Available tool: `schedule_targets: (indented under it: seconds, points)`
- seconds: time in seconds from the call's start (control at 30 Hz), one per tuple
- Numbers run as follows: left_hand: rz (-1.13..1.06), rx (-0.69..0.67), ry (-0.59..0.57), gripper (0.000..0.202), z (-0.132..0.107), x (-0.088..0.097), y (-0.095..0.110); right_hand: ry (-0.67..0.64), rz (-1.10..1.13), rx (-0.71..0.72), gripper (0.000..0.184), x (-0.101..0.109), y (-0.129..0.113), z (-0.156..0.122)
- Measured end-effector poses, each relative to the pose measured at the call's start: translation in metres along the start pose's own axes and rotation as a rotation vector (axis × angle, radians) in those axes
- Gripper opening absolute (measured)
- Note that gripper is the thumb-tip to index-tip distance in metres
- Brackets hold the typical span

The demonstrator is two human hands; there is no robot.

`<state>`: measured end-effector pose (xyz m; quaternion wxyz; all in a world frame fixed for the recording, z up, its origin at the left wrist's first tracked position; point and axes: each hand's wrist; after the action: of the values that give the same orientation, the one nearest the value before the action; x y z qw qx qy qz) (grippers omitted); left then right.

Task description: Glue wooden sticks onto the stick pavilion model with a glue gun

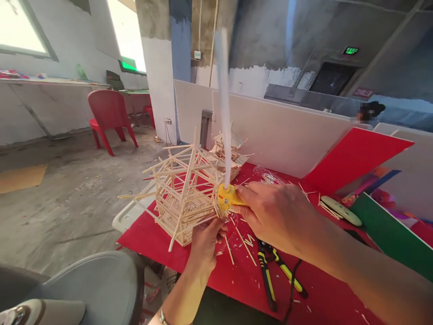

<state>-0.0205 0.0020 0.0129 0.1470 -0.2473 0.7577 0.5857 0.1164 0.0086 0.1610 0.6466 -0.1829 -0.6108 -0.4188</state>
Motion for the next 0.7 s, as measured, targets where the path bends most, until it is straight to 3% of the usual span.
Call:
schedule_targets:
  seconds: [0.13, 0.33, 0.5, 0.6, 0.7]
  points:
    - [0.012, 0.001, -0.01, 0.019, 0.0, 0.001, 0.001, 0.064, 0.148, -0.042, 0.01, -0.015, 0.007, -0.016]
    - [0.023, 0.009, 0.004, 0.021, -0.001, 0.0, 0.003, 0.334, 0.389, -0.13, 0.02, -0.07, 0.004, -0.063]
    - [0.011, 0.029, 0.014, 0.02, -0.003, -0.001, 0.005, 0.487, 0.748, -0.483, 0.026, -0.119, -0.015, -0.105]
    - [0.013, 0.042, 0.017, 0.022, -0.004, -0.002, 0.006, 0.433, 1.121, -0.723, 0.031, -0.135, -0.028, -0.113]
    - [0.011, 0.051, 0.014, 0.023, -0.004, -0.003, 0.007, 0.378, 1.507, -0.868, 0.044, -0.143, -0.035, -0.103]
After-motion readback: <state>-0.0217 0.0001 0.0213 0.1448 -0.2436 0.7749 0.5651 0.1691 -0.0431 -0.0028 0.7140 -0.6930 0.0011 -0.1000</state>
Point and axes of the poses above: each hand's wrist, its own z-axis towards the middle knuckle, its own x-axis out of the back of the hand, y = z × x, and after that the axes turned 7 degrees about -y, right-handed
